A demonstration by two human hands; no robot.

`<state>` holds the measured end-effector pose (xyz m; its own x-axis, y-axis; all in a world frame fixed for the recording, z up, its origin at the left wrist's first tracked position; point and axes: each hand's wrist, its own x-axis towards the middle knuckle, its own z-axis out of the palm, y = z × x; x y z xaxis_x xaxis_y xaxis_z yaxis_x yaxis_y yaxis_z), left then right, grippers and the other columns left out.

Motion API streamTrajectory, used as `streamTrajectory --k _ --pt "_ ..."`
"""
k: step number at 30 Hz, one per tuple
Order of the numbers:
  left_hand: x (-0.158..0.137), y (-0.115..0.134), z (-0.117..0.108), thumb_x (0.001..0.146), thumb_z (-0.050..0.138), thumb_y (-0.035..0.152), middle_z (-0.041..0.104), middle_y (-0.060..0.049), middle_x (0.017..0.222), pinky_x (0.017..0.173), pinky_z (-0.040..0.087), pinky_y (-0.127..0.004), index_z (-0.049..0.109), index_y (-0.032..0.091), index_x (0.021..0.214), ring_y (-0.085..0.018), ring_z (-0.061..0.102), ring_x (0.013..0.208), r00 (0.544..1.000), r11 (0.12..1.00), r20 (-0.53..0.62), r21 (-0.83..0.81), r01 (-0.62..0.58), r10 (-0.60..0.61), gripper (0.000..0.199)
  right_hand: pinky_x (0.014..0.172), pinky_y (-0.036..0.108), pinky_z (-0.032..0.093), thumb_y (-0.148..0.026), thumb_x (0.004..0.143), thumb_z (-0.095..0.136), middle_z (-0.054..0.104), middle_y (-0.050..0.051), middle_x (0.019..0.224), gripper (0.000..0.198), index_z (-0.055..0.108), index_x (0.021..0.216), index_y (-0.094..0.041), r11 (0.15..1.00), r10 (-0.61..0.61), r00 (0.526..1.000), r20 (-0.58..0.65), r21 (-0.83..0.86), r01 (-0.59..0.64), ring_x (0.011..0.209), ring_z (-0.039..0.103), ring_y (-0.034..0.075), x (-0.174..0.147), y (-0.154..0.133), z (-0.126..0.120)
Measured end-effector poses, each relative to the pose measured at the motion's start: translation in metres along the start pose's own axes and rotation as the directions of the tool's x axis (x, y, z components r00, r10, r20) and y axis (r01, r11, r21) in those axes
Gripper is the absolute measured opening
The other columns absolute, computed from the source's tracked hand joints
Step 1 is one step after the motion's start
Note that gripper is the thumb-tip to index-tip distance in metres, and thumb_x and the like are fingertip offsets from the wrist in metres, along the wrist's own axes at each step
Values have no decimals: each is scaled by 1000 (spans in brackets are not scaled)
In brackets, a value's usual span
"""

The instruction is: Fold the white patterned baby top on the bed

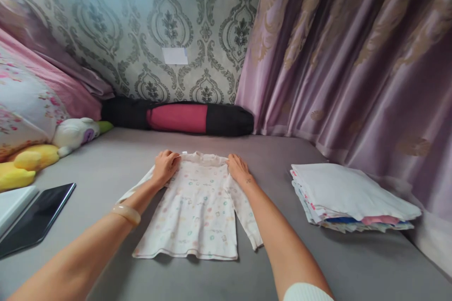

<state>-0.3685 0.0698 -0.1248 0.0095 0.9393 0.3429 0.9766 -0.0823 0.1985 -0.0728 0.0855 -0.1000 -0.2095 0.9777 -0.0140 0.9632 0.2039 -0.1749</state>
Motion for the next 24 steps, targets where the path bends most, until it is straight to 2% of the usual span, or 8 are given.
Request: streamTrajectory --k 4,7,13,19,24 --pt "13 1 -1 92 41 29 66 -12 107 85 39 -36 67 21 103 -28 57 106 975 999 218 5 49 -49 29 93 33 37 -26 99 43 59 13 127 26 61 116 -19 1000 7 999 34 -13 -6 120 51 25 11 -2 3" --pt "21 6 0 92 43 31 68 -12 108 85 38 -37 67 20 100 -28 58 108 956 998 286 -9 65 -60 28 97 35 34 -30 100 43 58 11 130 29 60 121 -22 1000 -21 998 54 0 21 124 48 26 19 -12 6" --pt "28 30 12 93 45 38 68 -12 112 84 38 -36 64 19 103 -28 58 110 962 999 271 -39 28 -16 29 97 38 33 -35 102 38 56 12 130 34 59 124 -22 999 23 1000 0 24 -23 123 47 27 28 -37 23" --pt "23 35 25 98 29 31 65 -17 110 83 38 -38 60 15 108 -30 58 105 975 999 216 -2 53 -51 36 96 37 33 -34 100 40 56 14 127 29 57 120 -20 989 128 984 -120 87 -118 119 47 28 30 -36 38" --pt "21 32 29 99 26 31 64 -18 112 86 36 -40 57 14 110 -31 57 106 982 999 191 50 -10 0 37 96 38 34 -36 101 37 56 14 125 30 57 116 -20 997 77 984 -164 45 -70 116 47 28 27 -33 44"
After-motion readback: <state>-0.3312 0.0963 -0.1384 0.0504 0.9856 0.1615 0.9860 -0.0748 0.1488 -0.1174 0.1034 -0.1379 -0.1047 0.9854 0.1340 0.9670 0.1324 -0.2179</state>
